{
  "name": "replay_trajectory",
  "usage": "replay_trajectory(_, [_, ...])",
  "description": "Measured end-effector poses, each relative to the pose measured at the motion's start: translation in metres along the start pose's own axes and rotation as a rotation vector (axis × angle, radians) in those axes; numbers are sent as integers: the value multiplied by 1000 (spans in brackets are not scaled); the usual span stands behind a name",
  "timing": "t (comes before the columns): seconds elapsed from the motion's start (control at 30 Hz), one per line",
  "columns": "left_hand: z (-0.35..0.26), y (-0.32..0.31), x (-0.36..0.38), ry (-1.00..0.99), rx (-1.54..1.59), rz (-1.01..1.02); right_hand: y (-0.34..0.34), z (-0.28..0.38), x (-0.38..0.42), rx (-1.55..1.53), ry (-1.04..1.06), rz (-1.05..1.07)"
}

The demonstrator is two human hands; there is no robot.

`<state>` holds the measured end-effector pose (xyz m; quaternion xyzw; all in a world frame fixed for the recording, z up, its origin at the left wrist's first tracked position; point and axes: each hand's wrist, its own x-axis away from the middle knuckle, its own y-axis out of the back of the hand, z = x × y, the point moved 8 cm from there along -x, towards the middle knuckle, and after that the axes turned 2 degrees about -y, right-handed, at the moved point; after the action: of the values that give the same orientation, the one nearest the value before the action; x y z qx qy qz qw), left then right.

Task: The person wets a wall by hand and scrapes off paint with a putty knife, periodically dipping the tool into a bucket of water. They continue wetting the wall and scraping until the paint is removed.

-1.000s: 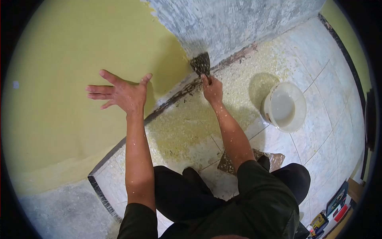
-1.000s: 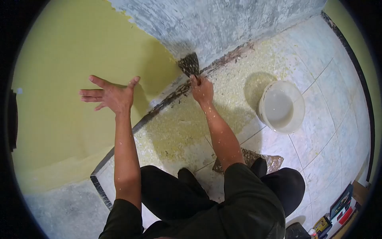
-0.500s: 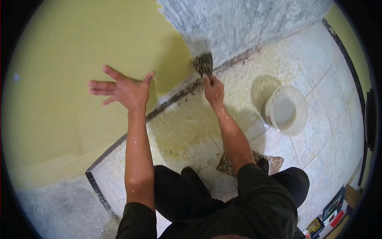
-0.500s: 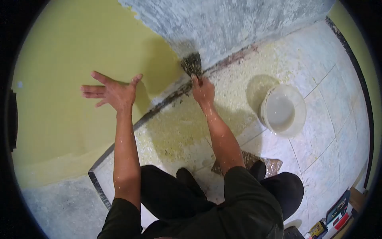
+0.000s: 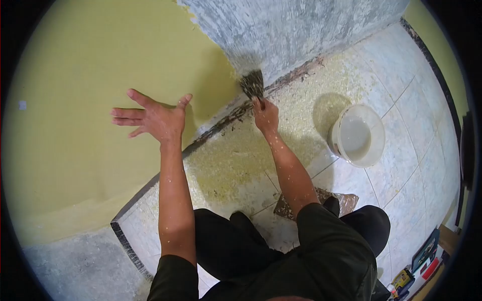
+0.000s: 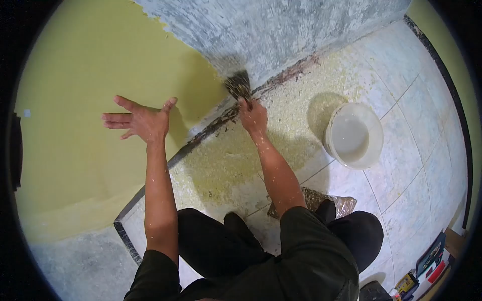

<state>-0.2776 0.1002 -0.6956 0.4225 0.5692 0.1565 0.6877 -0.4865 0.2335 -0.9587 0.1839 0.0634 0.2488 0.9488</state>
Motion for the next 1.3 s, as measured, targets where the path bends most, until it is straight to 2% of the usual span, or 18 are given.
replay_trajectory(0.03, [0,3,0,0,2,-6,2,-11,6,-2,5,-3])
replay_trajectory(0.1, [1,-2,-1,30,-14,29,-11,-43,10,111,-268,160])
replay_trajectory(0.13, [3,-4,-2,37,-23,33,-10,-31,6,113,-268,172])
replay_trajectory(0.2, [7,-9,0,61,-43,46,2,-5,1,25,-129,56])
replay_trajectory(0.33, [4,-4,-2,27,-58,-9,0,-21,-2,-21,-20,-23])
replay_trajectory(0.4, [1,-1,-2,12,-2,-12,-5,-52,8,34,-261,130])
replay_trajectory(0.53, [4,-7,2,44,-51,29,-2,-55,15,62,-294,74])
replay_trajectory(0.67, [4,-7,0,37,-38,5,0,-58,11,88,-274,93])
replay_trajectory(0.73, [6,-5,0,32,-52,-3,-5,-59,11,12,-219,86])
replay_trajectory(0.93, [2,-3,1,-4,14,13,-12,-35,11,-115,-229,75])
replay_trajectory(0.97, [1,-2,1,-11,14,0,-10,-28,8,-109,-235,72])
replay_trajectory(1.07, [5,-9,1,11,-11,14,-1,12,-10,-101,-31,32])
replay_trajectory(1.2, [2,-3,-1,-4,-47,-4,-5,-8,-5,11,-100,101])
replay_trajectory(1.3, [4,-4,0,15,0,33,-5,-6,-4,19,-39,106])
